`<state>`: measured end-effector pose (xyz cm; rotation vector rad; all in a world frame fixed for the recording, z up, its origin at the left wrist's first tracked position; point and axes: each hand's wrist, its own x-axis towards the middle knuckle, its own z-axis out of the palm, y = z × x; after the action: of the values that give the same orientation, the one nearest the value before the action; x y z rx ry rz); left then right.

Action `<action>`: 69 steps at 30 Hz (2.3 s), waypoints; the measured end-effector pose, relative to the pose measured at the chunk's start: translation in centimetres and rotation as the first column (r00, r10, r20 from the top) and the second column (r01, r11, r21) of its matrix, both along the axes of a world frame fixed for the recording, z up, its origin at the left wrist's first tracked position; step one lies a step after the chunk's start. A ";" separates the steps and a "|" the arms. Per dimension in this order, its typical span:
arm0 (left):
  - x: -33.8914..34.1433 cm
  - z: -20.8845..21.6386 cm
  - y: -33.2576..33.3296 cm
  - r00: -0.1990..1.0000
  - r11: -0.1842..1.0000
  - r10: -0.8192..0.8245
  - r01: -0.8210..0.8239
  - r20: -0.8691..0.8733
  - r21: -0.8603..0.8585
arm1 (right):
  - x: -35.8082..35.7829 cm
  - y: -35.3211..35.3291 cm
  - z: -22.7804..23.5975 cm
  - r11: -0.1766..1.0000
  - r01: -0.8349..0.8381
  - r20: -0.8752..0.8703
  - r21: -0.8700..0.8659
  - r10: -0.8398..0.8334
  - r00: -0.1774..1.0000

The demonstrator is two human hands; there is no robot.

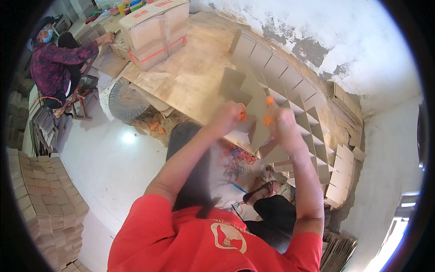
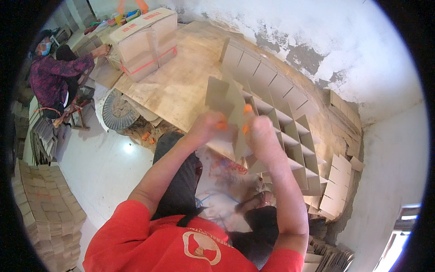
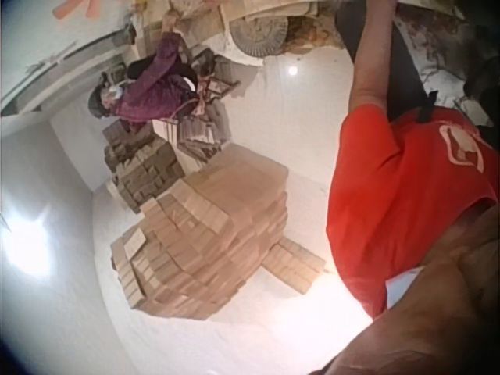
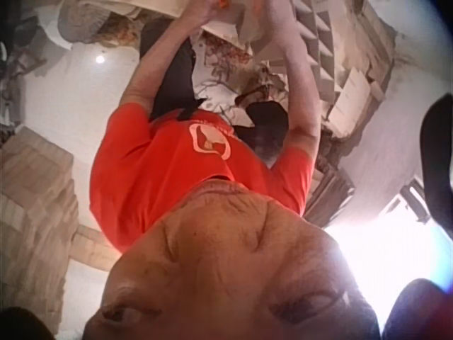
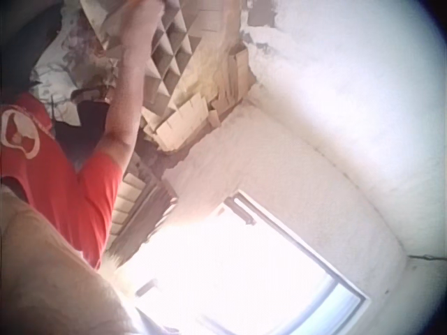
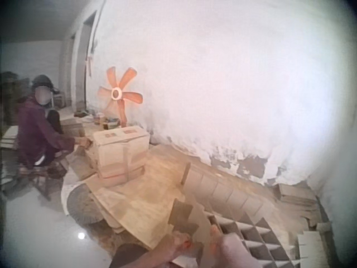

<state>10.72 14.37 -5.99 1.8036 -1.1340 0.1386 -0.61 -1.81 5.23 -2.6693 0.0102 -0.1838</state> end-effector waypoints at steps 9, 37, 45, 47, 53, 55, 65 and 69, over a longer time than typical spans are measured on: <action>0.7 0.4 0.5 0.997 0.996 -0.042 0.037 0.066 0.082 | -1.6 -0.5 -1.5 0.979 0.197 0.090 -0.045 -0.192 0.977; -8.7 10.7 -4.7 0.701 0.953 -0.297 0.260 0.648 0.155 | -14.2 0.1 5.8 0.889 0.367 -0.070 -0.274 -0.399 0.914; -13.1 12.6 -6.8 0.781 0.882 -0.228 0.419 0.581 -0.217 | -34.8 -4.3 11.5 0.252 0.797 0.309 -0.549 -0.825 0.474; -12.6 11.6 -6.9 0.781 0.906 -0.110 0.334 0.614 -0.262 | -42.1 -4.7 13.8 -0.074 0.825 0.424 -0.560 -0.881 0.209; -12.7 6.2 -5.3 0.788 0.965 -0.231 0.262 0.571 0.028 | -57.2 0.7 10.5 -0.455 0.695 0.467 -0.557 -0.863 -0.190; -12.1 4.5 -4.9 0.799 0.961 -0.261 0.266 0.542 0.070 | -59.7 3.1 6.2 -0.464 0.655 0.509 -0.596 -0.850 -0.139; -10.8 2.1 -5.2 0.800 0.939 -0.342 0.265 0.493 0.221 | -71.1 8.9 -6.3 -0.237 0.654 -0.037 -0.719 -0.926 -0.376; -11.4 2.1 -5.7 0.835 0.940 -0.331 0.251 0.440 0.231 | -73.8 8.2 -7.0 -0.182 0.827 -0.258 -0.533 -0.895 -0.364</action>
<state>-0.72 8.71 -3.89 1.7596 -1.8072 0.3267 -74.42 6.41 -1.79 -1.7812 2.5189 0.2558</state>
